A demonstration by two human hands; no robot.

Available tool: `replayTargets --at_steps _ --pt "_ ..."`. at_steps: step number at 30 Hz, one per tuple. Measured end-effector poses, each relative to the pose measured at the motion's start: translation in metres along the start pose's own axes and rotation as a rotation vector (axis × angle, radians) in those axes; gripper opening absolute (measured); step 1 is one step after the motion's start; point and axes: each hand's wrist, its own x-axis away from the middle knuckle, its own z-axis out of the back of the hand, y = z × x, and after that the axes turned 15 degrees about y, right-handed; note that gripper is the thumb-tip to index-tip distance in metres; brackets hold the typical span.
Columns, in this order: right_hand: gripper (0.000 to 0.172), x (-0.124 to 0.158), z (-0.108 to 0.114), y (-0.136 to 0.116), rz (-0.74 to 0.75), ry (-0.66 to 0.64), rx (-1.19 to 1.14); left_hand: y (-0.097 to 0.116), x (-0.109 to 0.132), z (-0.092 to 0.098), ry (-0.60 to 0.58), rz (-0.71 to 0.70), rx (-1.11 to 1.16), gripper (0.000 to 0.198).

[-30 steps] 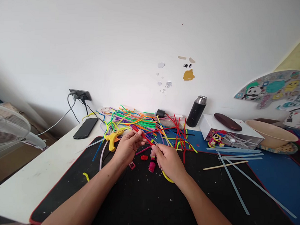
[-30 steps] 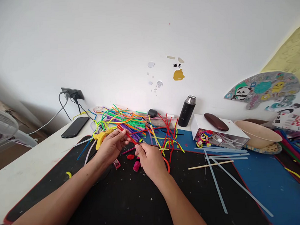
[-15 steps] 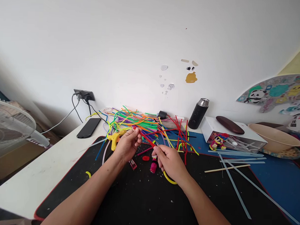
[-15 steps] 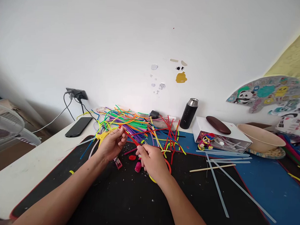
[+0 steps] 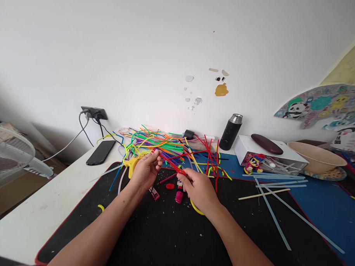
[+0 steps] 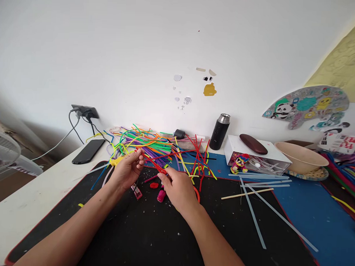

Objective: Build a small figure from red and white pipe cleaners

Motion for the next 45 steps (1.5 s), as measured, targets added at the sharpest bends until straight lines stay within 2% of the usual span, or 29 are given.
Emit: replayTargets --at_steps 2,7,9,11,14,15,17,19,20,25,29,32,38,45 --pt "0.038 0.0 0.001 -0.001 -0.002 0.008 -0.012 0.0 0.001 0.0 -0.007 -0.013 -0.029 0.031" --pt "0.039 -0.001 0.004 -0.001 -0.12 0.016 -0.185 -0.003 -0.001 0.003 -0.045 -0.057 -0.173 0.035" --pt "0.04 -0.002 0.006 -0.001 -0.151 0.016 -0.235 -0.003 0.0 0.005 -0.041 -0.152 -0.272 0.034" --pt "0.041 -0.003 0.008 -0.001 -0.179 -0.002 -0.28 -0.001 0.004 0.004 -0.005 -0.394 -0.376 0.031" --pt "0.04 -0.004 0.007 0.0 -0.211 -0.039 -0.321 0.004 0.016 0.002 0.019 -0.924 -0.561 0.046" --pt "0.039 -0.004 0.007 0.0 -0.217 -0.048 -0.331 0.005 0.02 0.001 -0.048 -1.035 -0.65 0.048" --pt "0.039 -0.004 0.005 0.002 -0.219 -0.064 -0.346 0.005 0.026 -0.001 -0.293 -1.116 -0.846 0.038" --pt "0.039 -0.003 0.003 0.003 -0.207 -0.076 -0.355 0.003 0.027 -0.001 -0.501 -1.075 -0.971 0.021" --pt "0.039 -0.002 0.003 0.003 -0.202 -0.081 -0.352 0.002 0.027 -0.001 -0.547 -1.035 -0.987 0.016" --pt "0.04 -0.001 0.002 0.002 -0.197 -0.105 -0.333 -0.001 0.028 -0.001 -0.475 -0.745 -0.866 0.003" --pt "0.043 -0.001 0.003 0.0 -0.207 -0.103 -0.33 0.001 0.033 -0.003 -0.477 -0.585 -0.949 0.02" --pt "0.038 -0.003 0.003 0.0 -0.241 -0.093 -0.367 0.003 0.035 -0.003 -0.477 -0.508 -0.987 0.028" --pt "0.028 -0.005 0.003 0.002 -0.267 -0.073 -0.45 0.004 0.033 -0.001 -0.495 -0.457 -0.985 0.033" --pt "0.024 -0.003 0.002 0.001 -0.212 -0.056 -0.404 0.01 0.029 -0.002 -0.573 -0.176 -0.897 0.042"
